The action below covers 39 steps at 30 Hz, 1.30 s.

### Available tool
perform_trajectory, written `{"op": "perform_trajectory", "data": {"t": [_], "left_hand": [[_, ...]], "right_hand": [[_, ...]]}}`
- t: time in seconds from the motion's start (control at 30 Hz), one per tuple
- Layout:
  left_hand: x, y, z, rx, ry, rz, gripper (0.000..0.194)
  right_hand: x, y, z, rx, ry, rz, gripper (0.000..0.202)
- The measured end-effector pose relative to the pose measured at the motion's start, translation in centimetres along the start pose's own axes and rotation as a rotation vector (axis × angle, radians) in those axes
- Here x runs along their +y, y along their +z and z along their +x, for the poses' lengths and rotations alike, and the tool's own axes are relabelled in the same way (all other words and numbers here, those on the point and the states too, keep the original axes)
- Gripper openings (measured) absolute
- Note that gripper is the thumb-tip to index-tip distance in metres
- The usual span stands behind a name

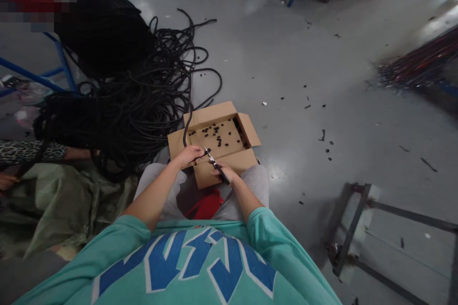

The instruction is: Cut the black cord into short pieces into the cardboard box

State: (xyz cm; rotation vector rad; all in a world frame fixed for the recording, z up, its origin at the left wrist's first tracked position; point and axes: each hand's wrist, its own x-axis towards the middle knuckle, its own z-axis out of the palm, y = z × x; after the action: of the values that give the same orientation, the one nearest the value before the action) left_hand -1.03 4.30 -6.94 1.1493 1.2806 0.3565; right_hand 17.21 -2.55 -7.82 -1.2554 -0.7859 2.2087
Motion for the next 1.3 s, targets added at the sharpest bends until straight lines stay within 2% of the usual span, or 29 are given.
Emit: {"op": "perform_trajectory", "data": {"t": [0.2, 0.43, 0.77, 0.9, 1.0, 1.17, 1.3], "left_hand": [[0.0, -0.4, -0.1, -0.029, -0.042, -0.024, 0.021], [0.8, -0.6, 0.1, -0.015, -0.028, 0.040, 0.018], [1.0, -0.4, -0.1, 0.110, -0.040, -0.019, 0.014], [1.1, -0.5, -0.3, 0.138, -0.058, -0.087, 0.018], [0.9, -0.6, -0.4, 0.163, -0.011, -0.130, 0.022], [0.4, -0.3, -0.7, 0.157, 0.140, -0.135, 0.035], [0.5, 0.3, -1.0, 0.168, 0.126, -0.090, 0.022]], "right_hand": [[0.3, 0.2, 0.3, 0.027, 0.021, -0.013, 0.065], [0.6, 0.0, 0.8, 0.085, -0.013, -0.066, 0.065], [0.7, -0.2, 0.8, 0.148, -0.019, -0.061, 0.067], [0.4, -0.3, 0.6, 0.140, -0.030, -0.032, 0.067], [0.1, -0.3, 0.1, 0.112, -0.065, -0.045, 0.066], [-0.5, -0.4, -0.6, 0.074, -0.124, -0.129, 0.068], [-0.4, -0.5, -0.5, 0.051, -0.127, -0.154, 0.068]]}}
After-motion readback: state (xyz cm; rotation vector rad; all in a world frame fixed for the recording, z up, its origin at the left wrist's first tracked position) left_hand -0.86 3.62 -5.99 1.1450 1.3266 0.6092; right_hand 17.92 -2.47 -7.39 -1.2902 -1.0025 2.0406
